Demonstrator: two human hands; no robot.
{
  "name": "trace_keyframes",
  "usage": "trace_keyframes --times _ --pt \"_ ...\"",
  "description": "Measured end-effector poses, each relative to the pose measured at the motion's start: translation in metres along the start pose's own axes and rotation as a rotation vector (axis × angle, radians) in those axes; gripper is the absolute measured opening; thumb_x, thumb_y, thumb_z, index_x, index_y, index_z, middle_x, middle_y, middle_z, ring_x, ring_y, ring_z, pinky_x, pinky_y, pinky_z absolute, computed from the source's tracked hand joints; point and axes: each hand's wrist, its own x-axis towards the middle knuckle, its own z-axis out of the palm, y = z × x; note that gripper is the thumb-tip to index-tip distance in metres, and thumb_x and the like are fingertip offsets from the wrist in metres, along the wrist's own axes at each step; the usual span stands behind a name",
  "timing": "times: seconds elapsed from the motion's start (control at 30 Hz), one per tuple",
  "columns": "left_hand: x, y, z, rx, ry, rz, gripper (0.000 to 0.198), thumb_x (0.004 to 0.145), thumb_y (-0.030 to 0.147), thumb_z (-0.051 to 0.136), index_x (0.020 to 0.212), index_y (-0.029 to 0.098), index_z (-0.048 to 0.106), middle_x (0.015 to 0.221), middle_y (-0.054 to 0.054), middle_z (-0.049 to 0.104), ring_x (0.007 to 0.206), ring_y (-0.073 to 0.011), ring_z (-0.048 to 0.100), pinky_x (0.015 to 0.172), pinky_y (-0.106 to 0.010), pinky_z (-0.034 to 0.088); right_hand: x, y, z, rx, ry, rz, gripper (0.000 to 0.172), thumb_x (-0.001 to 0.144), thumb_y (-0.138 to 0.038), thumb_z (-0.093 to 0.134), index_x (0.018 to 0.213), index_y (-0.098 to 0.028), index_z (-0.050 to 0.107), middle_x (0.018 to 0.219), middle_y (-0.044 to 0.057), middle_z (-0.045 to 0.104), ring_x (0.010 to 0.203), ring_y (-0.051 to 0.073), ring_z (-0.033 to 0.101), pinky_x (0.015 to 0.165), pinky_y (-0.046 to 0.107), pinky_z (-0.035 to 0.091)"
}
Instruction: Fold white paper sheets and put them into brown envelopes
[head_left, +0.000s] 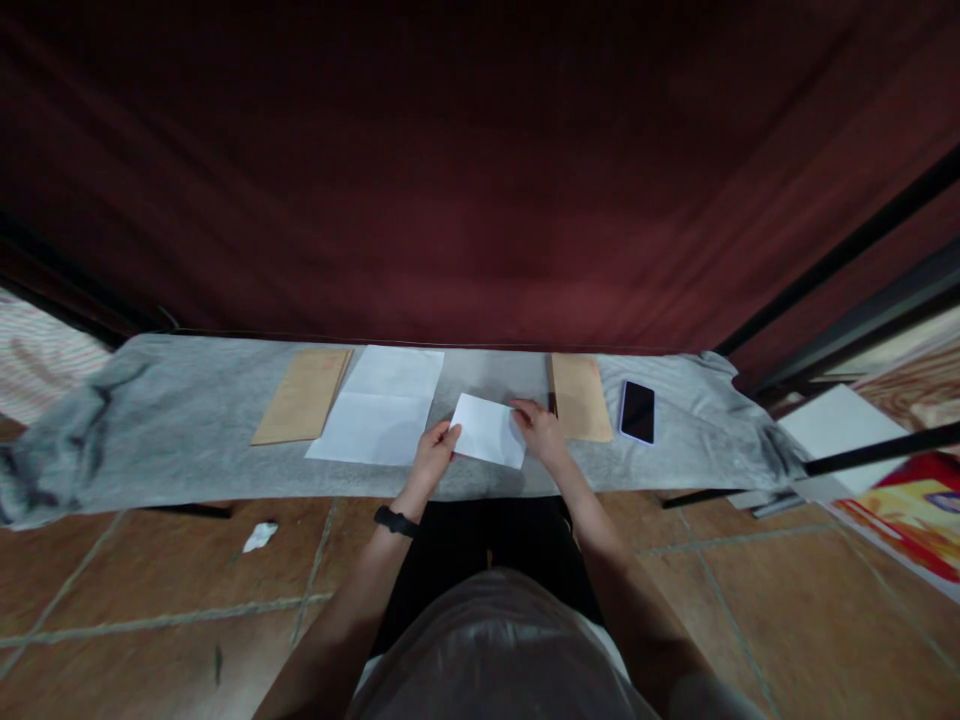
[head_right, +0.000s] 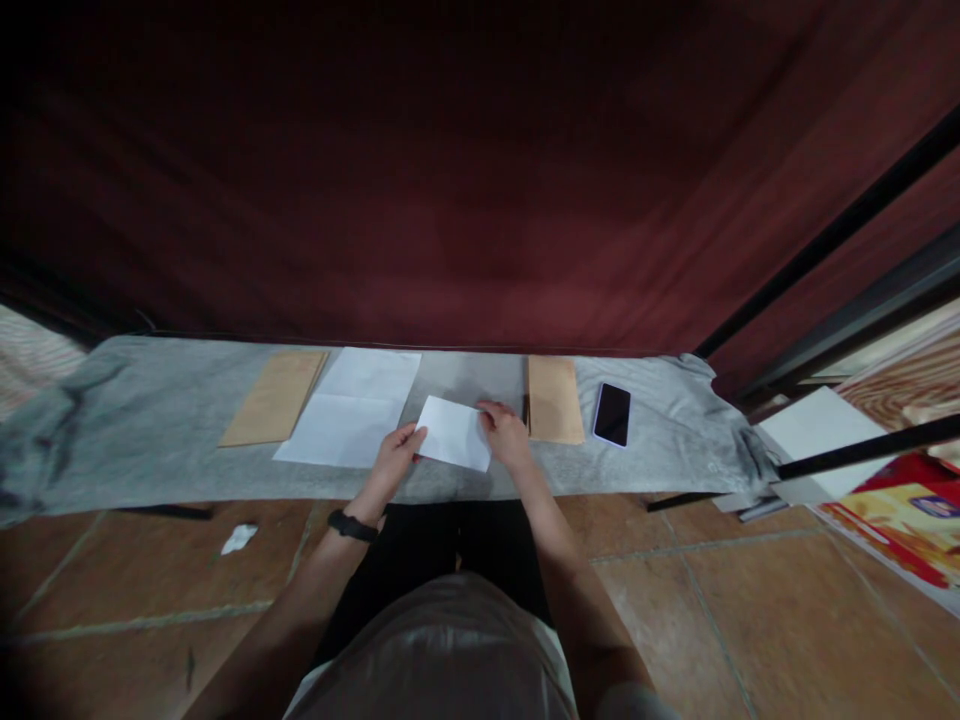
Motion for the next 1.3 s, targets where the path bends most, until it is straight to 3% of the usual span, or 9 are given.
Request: trace_keyframes --times 0.13,0.33,0.47,0.6,0.7,0.8,0.9,1.07,1.3 --pt "0.003 -0.015 0.012 0.001 0.053 -0.11 0.028 0.081 0.045 0.065 0.075 0.018 0.06 0.053 0.003 0.054 0.041 -0.0116 0.05 0.041 -0.023 0.032 -0.004 -0.007 0.015 -0.102 0.073 -0.043 0.04 0.098 -0.018 0.045 0.134 -0.017 0.062 0.134 0.01 0.065 0.126 0.022 0.057 0.111 0.037 0.044" --pt "0.013 -0.03 0.024 0.068 0.077 -0.176 0.02 0.091 0.033 0.06 0.101 0.017 0.056 0.059 0.004 0.06 0.042 -0.0114 0.058 0.042 -0.02 0.039 -0.034 -0.019 0.063 -0.148 -0.039 -0.101 0.042 0.103 -0.026 0.04 0.142 -0.017 0.055 0.149 0.01 0.053 0.137 0.02 0.048 0.115 0.038 0.04" --pt "0.013 -0.032 0.018 0.193 0.089 -0.178 0.03 0.091 0.022 0.061 0.119 0.016 0.053 0.063 0.005 0.061 0.044 -0.0113 0.057 0.047 -0.022 0.045 -0.051 -0.018 0.082 -0.305 -0.059 -0.053 0.045 0.103 -0.031 0.043 0.146 -0.017 0.05 0.156 0.012 0.044 0.143 0.026 0.041 0.119 0.046 0.031" --pt "0.0 -0.026 0.012 0.76 0.134 0.013 0.038 0.092 0.022 0.059 0.129 0.017 0.055 0.092 -0.007 0.071 0.077 -0.021 0.07 0.071 -0.032 0.054 -0.057 -0.016 0.086 -0.392 -0.068 -0.05 0.048 0.104 -0.034 0.042 0.15 -0.019 0.046 0.159 0.012 0.038 0.145 0.028 0.039 0.12 0.047 0.028" --pt "-0.008 -0.022 0.017 1.102 0.16 0.246 0.036 0.097 0.024 0.047 0.13 0.017 0.058 0.12 -0.015 0.067 0.108 -0.0284 0.066 0.094 -0.042 0.051 -0.057 -0.016 0.086 -0.416 -0.072 -0.052 0.049 0.104 -0.035 0.04 0.15 -0.02 0.044 0.16 0.011 0.037 0.145 0.028 0.038 0.12 0.047 0.027" --pt "-0.007 -0.027 0.029 1.166 0.047 0.426 0.043 0.101 0.027 0.037 0.138 0.015 0.054 0.14 -0.016 0.058 0.132 -0.0283 0.053 0.11 -0.044 0.041 -0.057 -0.016 0.087 -0.427 -0.091 -0.055 0.05 0.104 -0.033 0.038 0.152 -0.019 0.042 0.16 0.012 0.036 0.146 0.028 0.036 0.12 0.049 0.026" --pt "0.001 -0.037 0.041 1.187 -0.072 0.465 0.052 0.103 0.036 0.03 0.146 0.012 0.048 0.153 -0.014 0.047 0.146 -0.0264 0.038 0.119 -0.046 0.031 -0.058 -0.015 0.087 -0.438 -0.115 -0.059 0.051 0.103 -0.028 0.039 0.154 -0.018 0.038 0.16 0.013 0.035 0.147 0.028 0.034 0.12 0.049 0.026" --pt "0.006 -0.051 0.048 1.24 -0.065 0.446 0.062 0.104 0.044 0.023 0.151 0.007 0.039 0.159 -0.016 0.036 0.151 -0.0257 0.028 0.124 -0.046 0.022 -0.06 -0.013 0.089 -0.449 -0.094 -0.075 0.054 0.102 -0.021 0.039 0.155 -0.016 0.035 0.16 0.017 0.033 0.148 0.029 0.033 0.119 0.05 0.027" --pt "0.006 -0.057 0.032 1.27 -0.033 0.449 0.066 0.103 0.045 0.025 0.154 0.004 0.033 0.161 -0.016 0.031 0.152 -0.0262 0.024 0.124 -0.045 0.022 -0.059 -0.013 0.09 -0.443 -0.029 -0.031 0.052 0.104 -0.03 0.038 0.153 -0.013 0.04 0.16 0.02 0.032 0.146 0.031 0.035 0.118 0.051 0.028"
